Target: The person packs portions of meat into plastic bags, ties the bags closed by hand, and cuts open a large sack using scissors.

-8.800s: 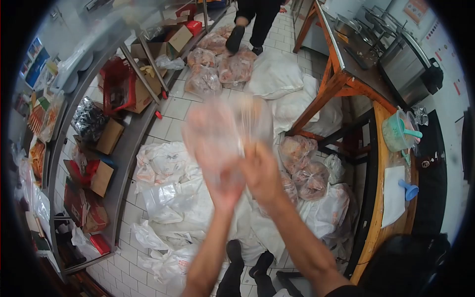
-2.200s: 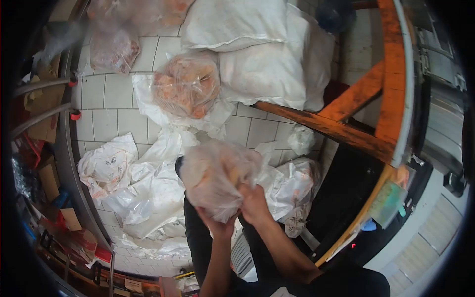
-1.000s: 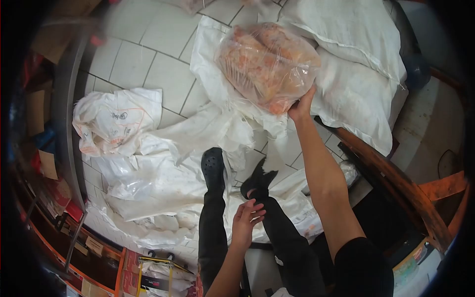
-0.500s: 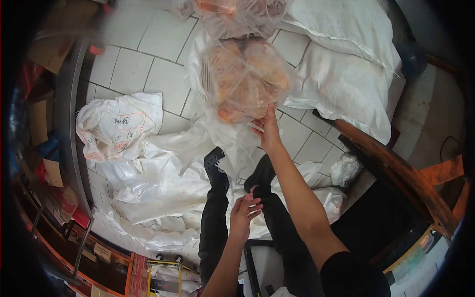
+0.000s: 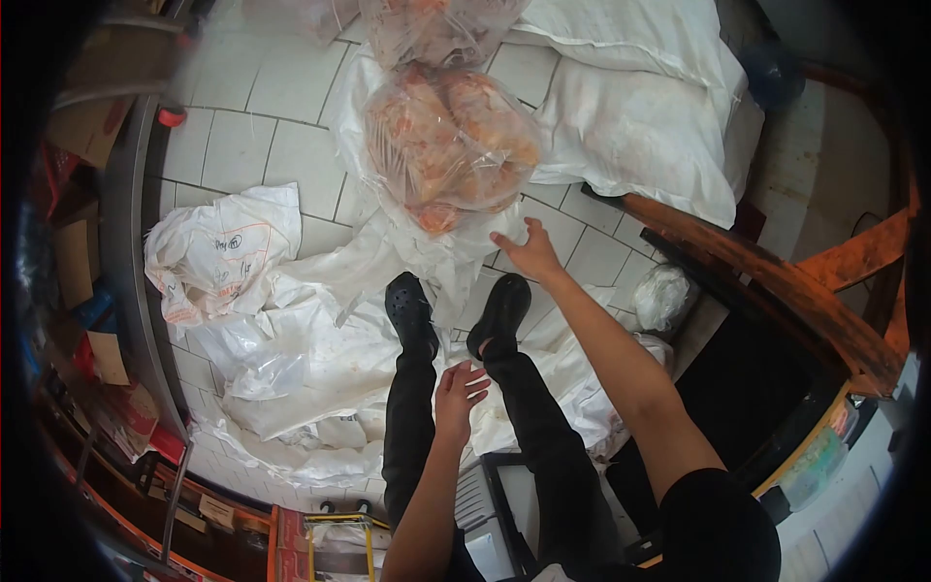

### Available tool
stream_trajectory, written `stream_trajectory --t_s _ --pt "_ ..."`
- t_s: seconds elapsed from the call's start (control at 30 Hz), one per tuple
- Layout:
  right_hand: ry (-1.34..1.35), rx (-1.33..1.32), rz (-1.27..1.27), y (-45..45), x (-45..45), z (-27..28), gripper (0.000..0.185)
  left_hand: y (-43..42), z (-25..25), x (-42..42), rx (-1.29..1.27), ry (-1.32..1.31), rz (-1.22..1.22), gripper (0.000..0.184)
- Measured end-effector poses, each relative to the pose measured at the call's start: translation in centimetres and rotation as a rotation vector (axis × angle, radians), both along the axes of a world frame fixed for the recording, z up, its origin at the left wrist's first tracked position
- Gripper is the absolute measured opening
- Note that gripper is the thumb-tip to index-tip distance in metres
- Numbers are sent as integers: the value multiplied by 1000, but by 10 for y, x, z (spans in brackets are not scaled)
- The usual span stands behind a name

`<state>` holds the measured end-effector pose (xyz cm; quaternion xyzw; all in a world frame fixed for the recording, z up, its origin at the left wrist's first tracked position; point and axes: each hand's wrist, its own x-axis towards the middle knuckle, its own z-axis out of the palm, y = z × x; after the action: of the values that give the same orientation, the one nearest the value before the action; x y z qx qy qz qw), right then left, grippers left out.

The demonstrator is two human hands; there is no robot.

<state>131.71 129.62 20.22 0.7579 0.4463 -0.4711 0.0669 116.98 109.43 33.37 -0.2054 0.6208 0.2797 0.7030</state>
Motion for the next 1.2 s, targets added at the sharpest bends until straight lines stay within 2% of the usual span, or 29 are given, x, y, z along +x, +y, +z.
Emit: stream_trajectory --t_s 0.13,0.2,0.27,0.3,0.37,0.43,0.47,0.6,0.63,0.67,0.7,0.73,0.77,0.83,0.9,0.97,1.03,1.1,1.17,1.2 --pt "11 -5 -137 -39 -13 -53 90 -3 -3 5 4 -10 -30 46" --pt "108 27 -171 -56 -24 -74 88 -16 -5 6 28 -24 -26 48" --pt "107 -43 8 -95 -36 -107 80 -32 -13 6 14 -18 -40 49" --pt "303 -189 -87 -115 -39 -114 64 -36 -16 8 1 -17 -44 49" --pt "368 -20 -101 -141 -49 -82 47 -31 -11 12 -15 2 -20 41" --pt "324 -3 -208 -151 -40 -53 41 -26 -11 13 -25 -9 -67 42" --pt "301 14 -351 -159 -28 -33 34 -22 -9 14 -43 3 -96 42" --pt "-174 111 -412 -267 73 -23 29 -21 -12 14 -42 -22 -155 55" --pt "-329 187 -313 -315 113 -31 29 -14 -8 17 -34 -6 -219 53" --pt "-417 265 -99 -365 163 -37 32 -13 -7 19 -15 -21 -243 52" --pt "-581 48 -212 -383 187 -19 39 -13 -6 19 3 -32 -269 51" --pt "-613 -39 -204 -421 225 -17 47 -9 -3 19 -10 -25 -286 51" --pt "-515 -342 -351 -430 254 -2 69 -3 0 21 -2 -21 -312 45" --pt "-626 -527 -379 -431 281 19 85 3 3 18 15 -35 -354 38" --pt "-716 -524 -497 -441 301 9 101 1 -1 6 17 -27 -399 38" --pt "-798 -408 -601 -471 325 -37 107 7 -2 -5 3 25 -470 37" --pt "-728 -278 -1045 -462 333 -74 106 14 -7 -20 -20 35 -650 45" --pt "-1004 -143 -1318 -425 300 -80 96 18 -12 -26 -34 67 -697 43" --pt "-1015 -172 -1306 -423 283 -87 77 15 -13 -27 45 103 -731 42" --pt "-1024 -187 -1328 -447 289 -94 77 12 -13 -27 45 66 -758 43"
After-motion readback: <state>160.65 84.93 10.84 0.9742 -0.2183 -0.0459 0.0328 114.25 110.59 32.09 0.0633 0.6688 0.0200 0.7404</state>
